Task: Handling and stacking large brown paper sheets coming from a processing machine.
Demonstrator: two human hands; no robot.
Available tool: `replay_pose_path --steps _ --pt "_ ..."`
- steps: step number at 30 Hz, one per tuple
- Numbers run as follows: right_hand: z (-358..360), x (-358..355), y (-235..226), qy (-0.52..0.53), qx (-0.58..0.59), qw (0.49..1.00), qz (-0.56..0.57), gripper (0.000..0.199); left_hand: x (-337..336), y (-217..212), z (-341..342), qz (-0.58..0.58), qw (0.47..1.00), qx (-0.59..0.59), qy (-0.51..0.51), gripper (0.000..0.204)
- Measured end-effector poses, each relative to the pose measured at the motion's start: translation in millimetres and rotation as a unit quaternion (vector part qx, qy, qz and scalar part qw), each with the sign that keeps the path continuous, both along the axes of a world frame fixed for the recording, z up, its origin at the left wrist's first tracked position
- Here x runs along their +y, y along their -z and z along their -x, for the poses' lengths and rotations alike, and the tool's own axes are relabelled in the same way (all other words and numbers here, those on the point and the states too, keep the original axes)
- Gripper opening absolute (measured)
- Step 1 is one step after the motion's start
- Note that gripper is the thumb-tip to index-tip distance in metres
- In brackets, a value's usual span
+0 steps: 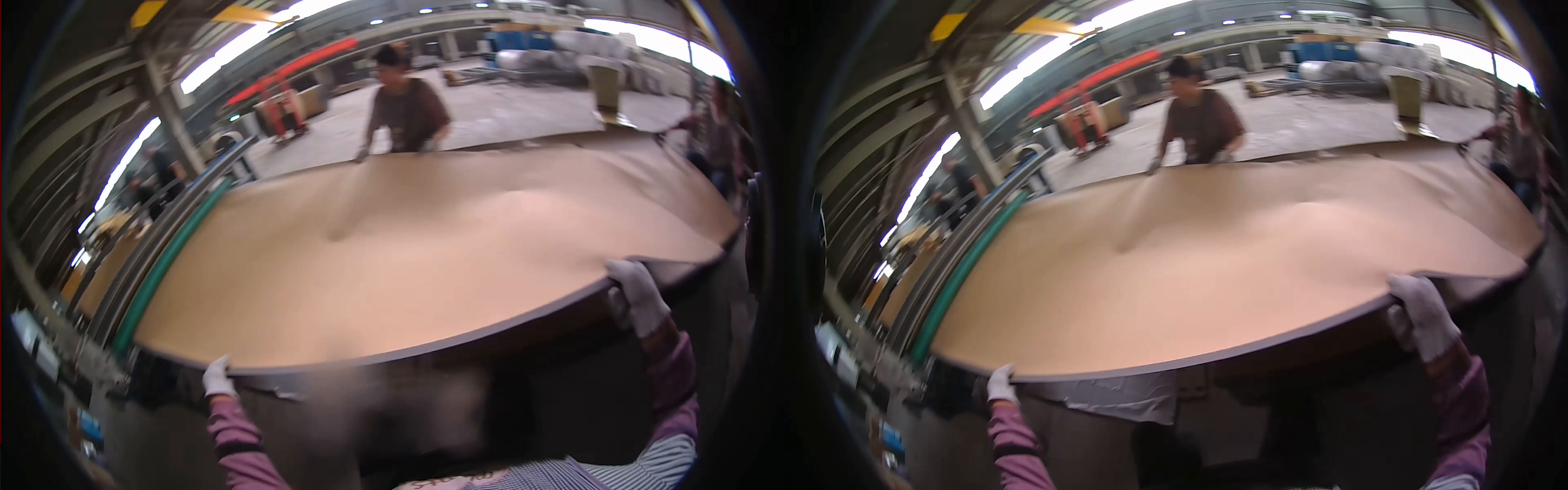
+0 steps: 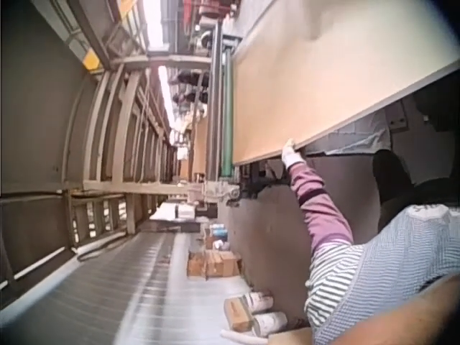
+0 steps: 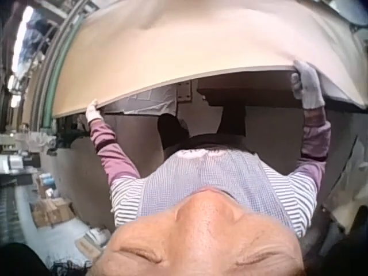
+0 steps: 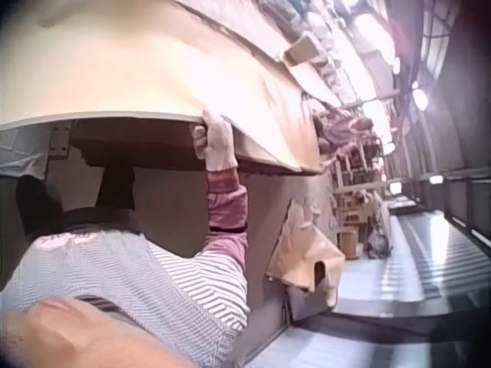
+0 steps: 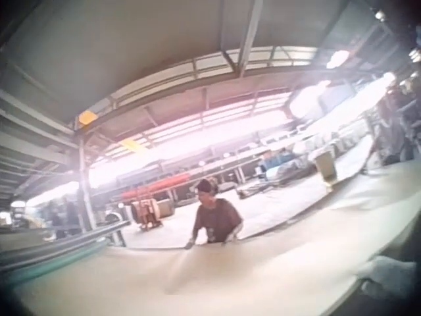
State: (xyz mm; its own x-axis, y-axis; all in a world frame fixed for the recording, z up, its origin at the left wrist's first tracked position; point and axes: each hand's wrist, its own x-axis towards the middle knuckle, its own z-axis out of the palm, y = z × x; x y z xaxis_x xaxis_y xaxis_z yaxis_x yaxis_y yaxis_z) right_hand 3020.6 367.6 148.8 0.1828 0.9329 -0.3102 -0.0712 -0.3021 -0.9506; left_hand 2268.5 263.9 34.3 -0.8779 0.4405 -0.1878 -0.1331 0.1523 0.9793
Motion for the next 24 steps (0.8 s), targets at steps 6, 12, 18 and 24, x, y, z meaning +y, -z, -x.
replay_pose_path --steps 6,12,18,24 --pt "-15 -10 -3 -0.001 -0.015 0.997 0.07 0.034 26 6 13 0.051 0.997 0.045 0.036 0.038" --pt "-28 0 11 0.01 -0.008 0.998 0.064 0.036 37 35 24 0.038 0.998 0.045 0.03 0.031" --pt "-204 62 87 0.123 -0.191 0.961 -0.16 0.019 47 4 -72 0.063 0.995 0.046 0.067 0.038" --pt "-489 68 133 0.407 0.32 0.78 -0.351 0.057 57 48 -250 -0.085 0.974 -0.104 0.183 0.03"
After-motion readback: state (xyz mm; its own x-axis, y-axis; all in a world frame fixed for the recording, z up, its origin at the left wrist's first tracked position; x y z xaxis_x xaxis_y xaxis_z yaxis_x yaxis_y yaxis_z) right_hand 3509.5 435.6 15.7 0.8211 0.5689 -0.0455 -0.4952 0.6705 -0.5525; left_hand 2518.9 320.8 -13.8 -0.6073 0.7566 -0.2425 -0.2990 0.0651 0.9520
